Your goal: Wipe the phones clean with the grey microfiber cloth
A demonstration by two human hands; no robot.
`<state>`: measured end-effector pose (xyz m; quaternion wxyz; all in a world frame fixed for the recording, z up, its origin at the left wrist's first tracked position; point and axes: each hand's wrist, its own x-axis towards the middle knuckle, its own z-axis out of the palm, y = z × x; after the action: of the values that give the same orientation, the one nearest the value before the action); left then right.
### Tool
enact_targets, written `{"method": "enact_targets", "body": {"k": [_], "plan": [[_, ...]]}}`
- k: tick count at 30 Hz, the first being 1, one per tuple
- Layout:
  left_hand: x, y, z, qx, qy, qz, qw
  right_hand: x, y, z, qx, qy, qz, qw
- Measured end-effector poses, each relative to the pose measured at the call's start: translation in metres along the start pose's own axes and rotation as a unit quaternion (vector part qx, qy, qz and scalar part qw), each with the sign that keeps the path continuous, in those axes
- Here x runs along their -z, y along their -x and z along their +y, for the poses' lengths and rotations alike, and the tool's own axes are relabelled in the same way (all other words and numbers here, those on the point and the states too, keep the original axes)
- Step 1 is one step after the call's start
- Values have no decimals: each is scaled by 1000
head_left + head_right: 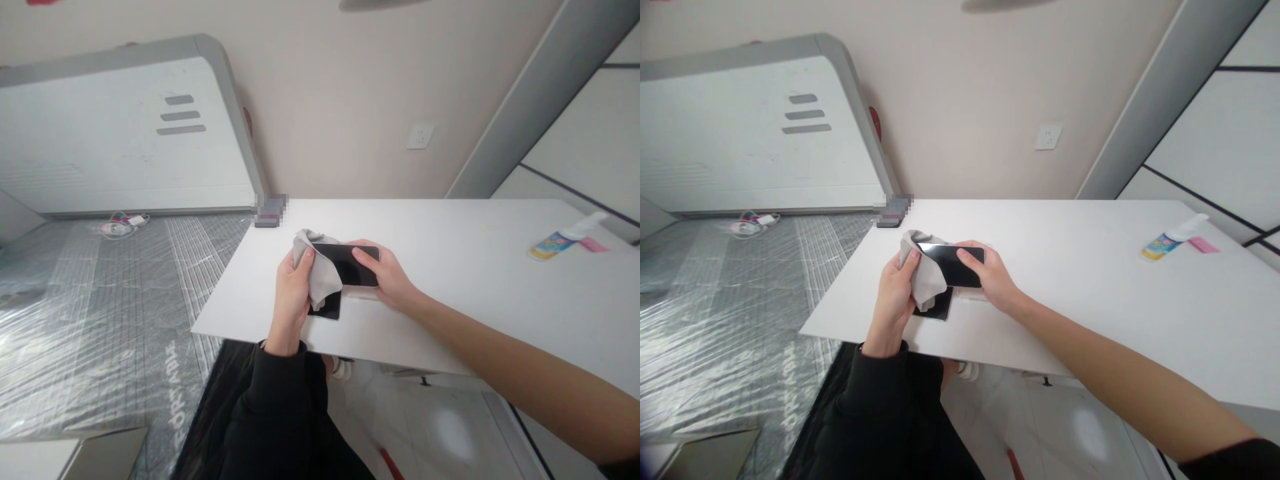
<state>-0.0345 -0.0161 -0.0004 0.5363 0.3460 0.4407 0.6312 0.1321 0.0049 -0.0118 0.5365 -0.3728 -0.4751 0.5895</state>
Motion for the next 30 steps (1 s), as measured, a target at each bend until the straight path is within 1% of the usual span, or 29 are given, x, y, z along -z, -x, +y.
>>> {"method": "enact_targets", "body": {"k": [2, 5, 7, 8, 10, 12, 14, 16, 17, 19, 21, 23, 25, 27, 30], "plan": [[2, 1, 0, -17, -62, 14, 998, 1, -2, 1, 22, 17, 26, 999], [5, 5, 3, -57, -159, 16, 985, 4, -5, 2, 25, -6, 66, 998], [6, 7, 7, -76, -188, 4, 979, 4, -7, 1, 16, -31, 77, 996], [6, 9, 9, -77, -182, -1, 980, 3, -7, 0, 10, -40, 78, 996], [5, 10, 12, -61, -130, -15, 990, 3, -7, -3, -1, -46, 69, 997], [5, 10, 14, -26, -57, -40, 997, 5, -7, -7, -7, -43, 49, 998], [6, 9, 14, 11, -14, -72, 997, 8, -8, -10, 8, -25, 29, 999], [10, 8, 14, 36, -33, -90, 995, 13, -8, -12, 50, 14, 21, 998], [11, 8, 13, 39, -63, -84, 994, 16, -9, -12, 73, 35, 21, 997], [14, 7, 12, 29, -136, -48, 989, 20, -11, -11, 103, 62, 24, 992], [14, 8, 11, 18, -172, -26, 985, 23, -13, -8, 105, 60, 22, 992], [11, 8, 9, 20, -128, -45, 990, 23, -15, -7, 85, 40, 12, 995], [6, 8, 7, 22, -37, -84, 996, 22, -16, -6, 64, 23, 4, 998], [3, 8, 7, 16, 41, -114, 992, 21, -17, -7, 51, 10, 0, 999], [3, 10, 9, 18, 88, -150, 985, 20, -17, -10, 36, -5, -15, 999]]}}
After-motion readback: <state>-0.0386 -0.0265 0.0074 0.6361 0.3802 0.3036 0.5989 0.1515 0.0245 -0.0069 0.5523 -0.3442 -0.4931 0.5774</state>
